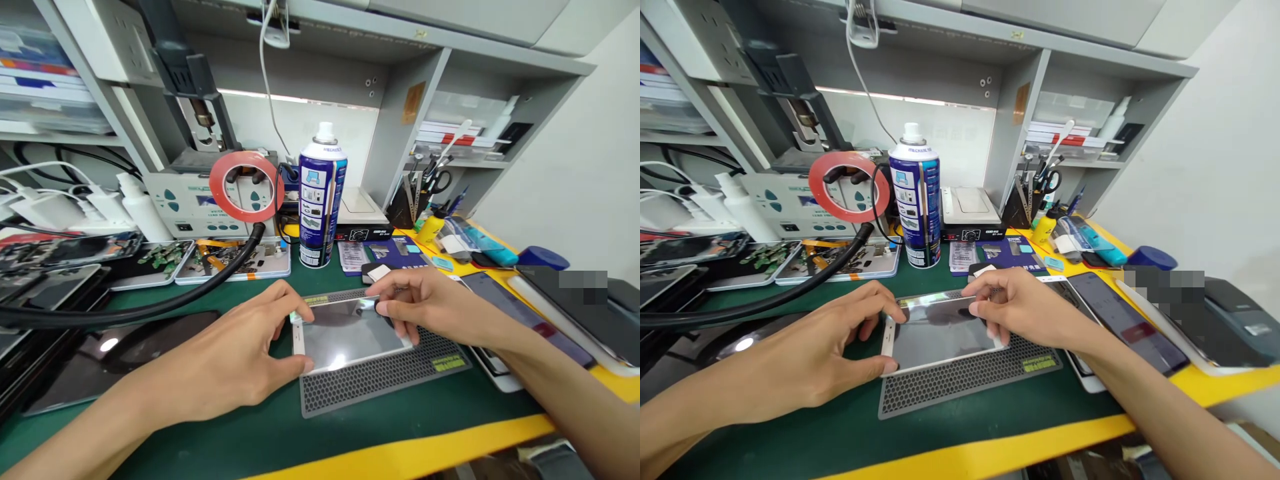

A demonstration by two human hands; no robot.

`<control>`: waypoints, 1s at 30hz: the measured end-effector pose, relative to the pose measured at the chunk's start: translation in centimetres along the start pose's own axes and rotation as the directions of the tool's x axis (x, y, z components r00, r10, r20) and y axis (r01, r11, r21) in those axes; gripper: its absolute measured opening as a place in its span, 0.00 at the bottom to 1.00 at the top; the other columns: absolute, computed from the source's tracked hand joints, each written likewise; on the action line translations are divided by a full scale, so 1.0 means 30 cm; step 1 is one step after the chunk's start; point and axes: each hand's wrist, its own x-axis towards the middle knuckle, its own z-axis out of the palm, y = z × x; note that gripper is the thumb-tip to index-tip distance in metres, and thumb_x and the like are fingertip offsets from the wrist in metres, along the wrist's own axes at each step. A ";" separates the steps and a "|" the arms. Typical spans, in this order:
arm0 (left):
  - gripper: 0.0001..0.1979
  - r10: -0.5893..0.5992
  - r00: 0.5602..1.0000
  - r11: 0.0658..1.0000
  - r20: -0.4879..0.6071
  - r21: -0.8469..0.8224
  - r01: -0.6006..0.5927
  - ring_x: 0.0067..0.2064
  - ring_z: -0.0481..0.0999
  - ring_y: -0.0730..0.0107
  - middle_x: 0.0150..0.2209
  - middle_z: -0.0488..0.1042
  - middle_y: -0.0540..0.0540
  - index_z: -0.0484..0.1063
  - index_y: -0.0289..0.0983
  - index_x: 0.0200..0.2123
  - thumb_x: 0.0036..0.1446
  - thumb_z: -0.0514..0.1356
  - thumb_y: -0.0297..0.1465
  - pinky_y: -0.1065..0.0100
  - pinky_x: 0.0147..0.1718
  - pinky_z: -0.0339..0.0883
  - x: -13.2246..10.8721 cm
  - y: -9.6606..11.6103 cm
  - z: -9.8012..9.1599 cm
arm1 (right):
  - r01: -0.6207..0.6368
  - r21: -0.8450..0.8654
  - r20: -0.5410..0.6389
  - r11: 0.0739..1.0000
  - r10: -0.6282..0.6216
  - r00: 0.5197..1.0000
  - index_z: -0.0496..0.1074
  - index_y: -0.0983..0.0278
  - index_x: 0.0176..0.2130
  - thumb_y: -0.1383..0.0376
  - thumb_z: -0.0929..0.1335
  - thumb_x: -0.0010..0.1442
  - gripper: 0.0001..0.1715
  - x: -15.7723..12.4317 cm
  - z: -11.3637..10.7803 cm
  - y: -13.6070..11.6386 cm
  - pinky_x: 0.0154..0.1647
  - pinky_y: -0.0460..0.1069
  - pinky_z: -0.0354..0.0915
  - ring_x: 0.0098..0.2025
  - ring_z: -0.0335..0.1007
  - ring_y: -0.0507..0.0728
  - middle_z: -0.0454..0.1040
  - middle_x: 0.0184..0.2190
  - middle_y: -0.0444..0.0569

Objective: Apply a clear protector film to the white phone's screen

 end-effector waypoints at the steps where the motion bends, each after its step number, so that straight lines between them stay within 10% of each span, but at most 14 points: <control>1: 0.20 0.005 1.000 1.000 -0.005 0.004 -0.005 0.34 0.71 0.68 0.44 0.69 0.49 0.68 0.48 0.52 0.61 0.60 0.49 0.69 0.30 0.66 0.001 -0.005 0.004 | 0.000 0.004 -0.004 1.000 0.000 1.000 0.75 0.64 0.48 0.55 0.71 0.65 0.18 0.001 0.000 0.005 0.22 0.46 0.68 0.19 0.69 0.51 0.76 0.23 0.44; 30: 0.23 0.023 0.997 0.997 -0.073 0.080 -0.017 0.30 0.72 0.66 0.42 0.70 0.46 0.70 0.46 0.49 0.59 0.60 0.55 0.67 0.25 0.64 0.025 -0.044 0.050 | 0.074 -0.199 -0.116 0.977 -0.099 0.988 0.78 0.61 0.48 0.58 0.72 0.63 0.15 -0.001 0.007 0.016 0.34 0.48 0.65 0.35 0.73 0.55 0.77 0.35 0.47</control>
